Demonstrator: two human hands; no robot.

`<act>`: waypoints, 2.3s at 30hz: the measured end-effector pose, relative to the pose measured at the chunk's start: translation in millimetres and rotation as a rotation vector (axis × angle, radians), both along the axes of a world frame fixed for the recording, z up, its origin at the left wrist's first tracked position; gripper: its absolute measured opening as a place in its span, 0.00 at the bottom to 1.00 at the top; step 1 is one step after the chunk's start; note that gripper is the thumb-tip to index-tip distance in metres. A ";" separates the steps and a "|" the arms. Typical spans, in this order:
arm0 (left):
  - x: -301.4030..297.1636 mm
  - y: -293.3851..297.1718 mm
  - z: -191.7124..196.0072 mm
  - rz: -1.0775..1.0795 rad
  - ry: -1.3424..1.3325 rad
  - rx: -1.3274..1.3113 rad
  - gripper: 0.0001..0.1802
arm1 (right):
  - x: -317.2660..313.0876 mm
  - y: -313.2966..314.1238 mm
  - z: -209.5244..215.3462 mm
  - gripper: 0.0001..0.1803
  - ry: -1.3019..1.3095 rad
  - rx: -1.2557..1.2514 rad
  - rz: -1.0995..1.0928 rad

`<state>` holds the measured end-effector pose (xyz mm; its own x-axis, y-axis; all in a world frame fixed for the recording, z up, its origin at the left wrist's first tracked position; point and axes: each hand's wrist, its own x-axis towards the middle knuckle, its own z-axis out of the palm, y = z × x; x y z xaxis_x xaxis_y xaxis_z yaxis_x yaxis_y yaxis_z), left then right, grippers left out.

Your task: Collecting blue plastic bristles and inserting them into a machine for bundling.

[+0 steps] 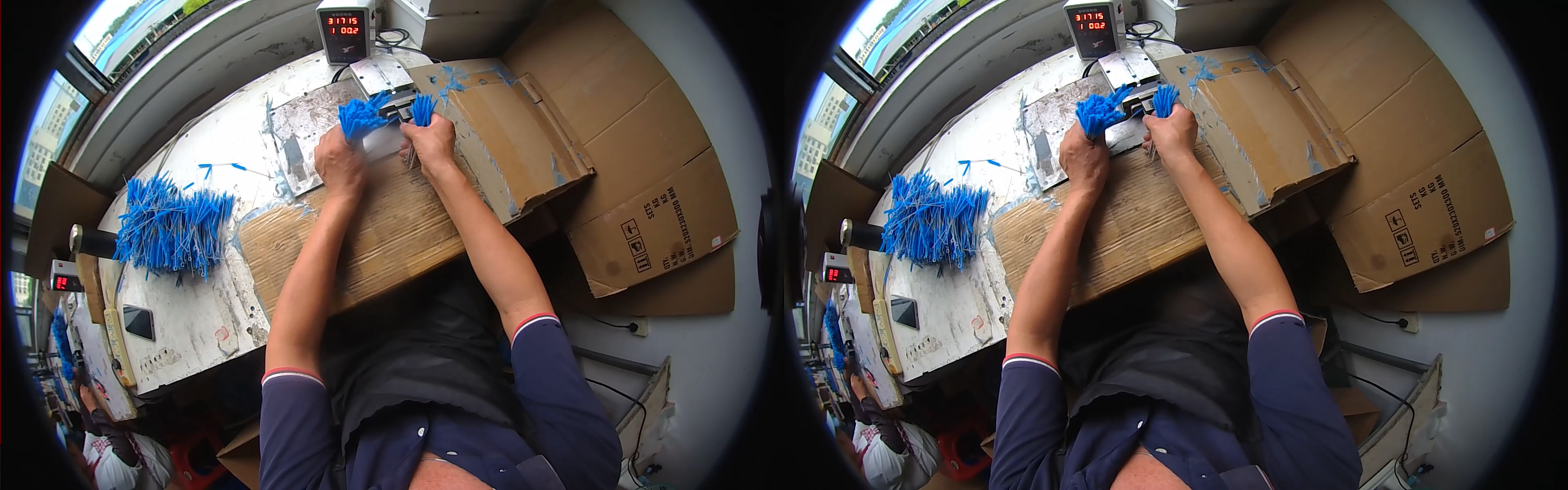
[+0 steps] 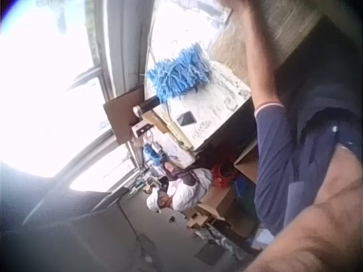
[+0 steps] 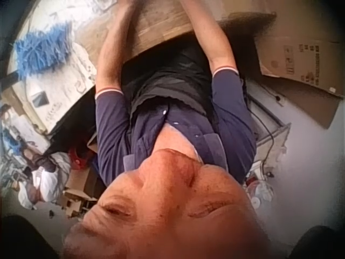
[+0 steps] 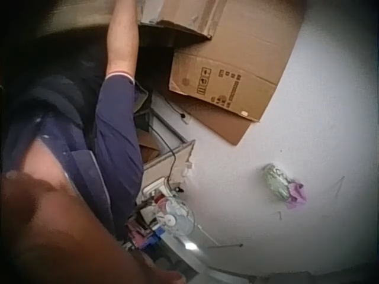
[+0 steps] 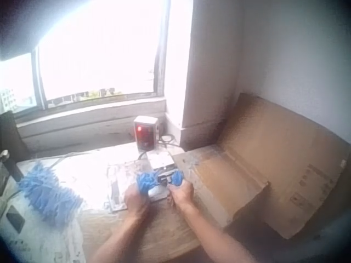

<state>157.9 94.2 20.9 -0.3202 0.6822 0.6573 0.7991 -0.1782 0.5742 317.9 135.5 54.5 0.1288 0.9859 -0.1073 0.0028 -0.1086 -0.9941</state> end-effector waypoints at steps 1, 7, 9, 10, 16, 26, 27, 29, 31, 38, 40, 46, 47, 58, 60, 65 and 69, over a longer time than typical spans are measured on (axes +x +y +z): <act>0.3 -0.3 0.0 0.000 0.000 0.001 0.06 | 1.9 -2.2 0.2 0.08 0.000 0.001 0.000; 5.4 -5.1 4.9 -0.067 0.051 -0.085 0.03 | 12.6 -17.5 -3.8 0.06 0.272 0.052 0.067; 6.5 -5.4 6.8 -0.078 0.071 -0.114 0.03 | 16.4 -19.5 -10.6 0.05 0.368 0.081 0.094; 7.7 -5.3 7.7 -0.079 0.072 -0.113 0.03 | 20.2 -19.0 -13.0 0.05 0.369 0.082 0.093; 7.3 -5.1 7.5 -0.043 0.101 -0.098 0.03 | 24.3 -23.5 -6.1 0.05 0.396 0.026 0.138; 10.3 -4.6 9.4 -0.028 0.214 -0.100 0.05 | 28.6 -27.8 -3.0 0.08 0.324 0.015 0.109; 9.4 -4.5 8.3 -0.025 0.211 -0.098 0.05 | 28.3 -28.2 -2.0 0.08 0.319 0.023 0.110; 7.1 -3.2 6.3 0.023 0.142 -0.091 0.04 | 29.7 -27.0 -1.9 0.08 0.296 0.020 0.132; 5.5 -2.2 3.6 0.070 0.074 -0.082 0.04 | 30.5 -25.7 -3.5 0.08 0.272 0.019 0.152; 1.1 -3.9 5.5 0.008 -0.082 -0.010 0.07 | 26.9 -29.2 0.9 0.07 0.284 0.006 0.161; -1.2 -5.1 4.9 0.011 -0.095 -0.017 0.07 | 25.6 -30.8 1.7 0.08 0.285 -0.011 0.164; 4.4 -3.7 8.9 0.004 -0.103 -0.039 0.07 | 26.8 -20.3 -15.4 0.06 -0.069 0.283 0.015; 3.1 -4.3 8.5 -0.001 -0.105 -0.031 0.07 | 27.1 -20.2 -16.7 0.07 -0.109 0.272 0.035; -0.9 -4.5 4.1 -0.009 -0.112 -0.017 0.08 | 26.7 -25.6 -11.3 0.05 0.069 0.152 0.209; -0.1 -4.4 4.6 -0.001 -0.102 -0.038 0.08 | 35.8 -26.3 -7.7 0.11 0.246 0.001 0.319; 1.4 -5.0 7.2 -0.012 -0.121 -0.027 0.08 | 38.9 -29.4 -1.5 0.08 0.207 0.002 0.330; 2.8 -6.9 10.1 -0.014 -0.127 -0.035 0.08 | 29.9 -27.8 -2.2 0.08 0.165 0.072 0.200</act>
<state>160.7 87.3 31.0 -0.3898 0.7091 0.5875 0.7168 -0.1669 0.6770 347.8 107.7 52.3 -0.0826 0.9958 -0.0391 -0.1456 -0.0509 -0.9880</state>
